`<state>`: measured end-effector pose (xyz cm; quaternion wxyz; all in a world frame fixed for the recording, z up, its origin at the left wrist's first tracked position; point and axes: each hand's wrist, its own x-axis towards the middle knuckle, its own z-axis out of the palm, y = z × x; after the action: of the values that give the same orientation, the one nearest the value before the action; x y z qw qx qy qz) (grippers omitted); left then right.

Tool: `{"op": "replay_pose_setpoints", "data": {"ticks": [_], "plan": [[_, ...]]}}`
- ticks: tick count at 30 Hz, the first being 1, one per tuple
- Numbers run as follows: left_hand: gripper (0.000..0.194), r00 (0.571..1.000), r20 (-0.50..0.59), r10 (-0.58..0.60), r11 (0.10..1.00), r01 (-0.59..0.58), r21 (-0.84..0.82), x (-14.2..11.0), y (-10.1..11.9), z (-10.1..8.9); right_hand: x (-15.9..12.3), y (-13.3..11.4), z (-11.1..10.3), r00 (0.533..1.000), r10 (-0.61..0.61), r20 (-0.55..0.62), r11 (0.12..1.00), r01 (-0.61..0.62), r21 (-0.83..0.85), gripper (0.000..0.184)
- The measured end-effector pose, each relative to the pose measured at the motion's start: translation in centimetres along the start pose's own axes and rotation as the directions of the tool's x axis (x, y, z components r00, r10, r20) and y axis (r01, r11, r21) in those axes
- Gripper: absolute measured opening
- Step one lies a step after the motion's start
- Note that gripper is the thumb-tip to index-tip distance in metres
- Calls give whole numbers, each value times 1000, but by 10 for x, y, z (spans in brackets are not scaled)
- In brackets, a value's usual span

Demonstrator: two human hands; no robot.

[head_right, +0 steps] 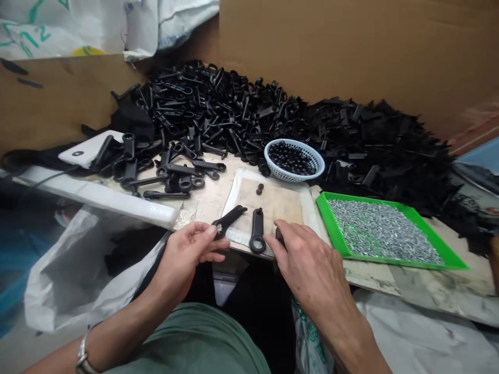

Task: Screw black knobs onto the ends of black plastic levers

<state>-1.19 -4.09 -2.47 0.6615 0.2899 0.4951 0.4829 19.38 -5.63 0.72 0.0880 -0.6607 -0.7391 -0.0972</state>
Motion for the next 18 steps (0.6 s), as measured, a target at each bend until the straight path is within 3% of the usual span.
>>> {"op": "replay_pose_setpoints", "data": {"ticks": [4, 8, 12, 18], "plan": [[30, 999, 28, -34, 997, 32, 65, 1, 2, 0, -13, 9, -3, 996, 6, -87, 995, 3, 100, 20], [29, 990, 77, -118, 985, 107, 138, -1, 2, 3, -23, 1, -3, 984, -112, -136, 983, 130, 131, 24], [31, 971, 129, -199, 960, 167, 224, -1, 2, 7, -22, -16, 4, 980, -189, -70, 979, 193, 61, 27], [35, 951, 148, -270, 931, 219, 293, 0, 7, 3, -26, -33, 14, 990, -134, -41, 990, 135, 31, 25]]}}
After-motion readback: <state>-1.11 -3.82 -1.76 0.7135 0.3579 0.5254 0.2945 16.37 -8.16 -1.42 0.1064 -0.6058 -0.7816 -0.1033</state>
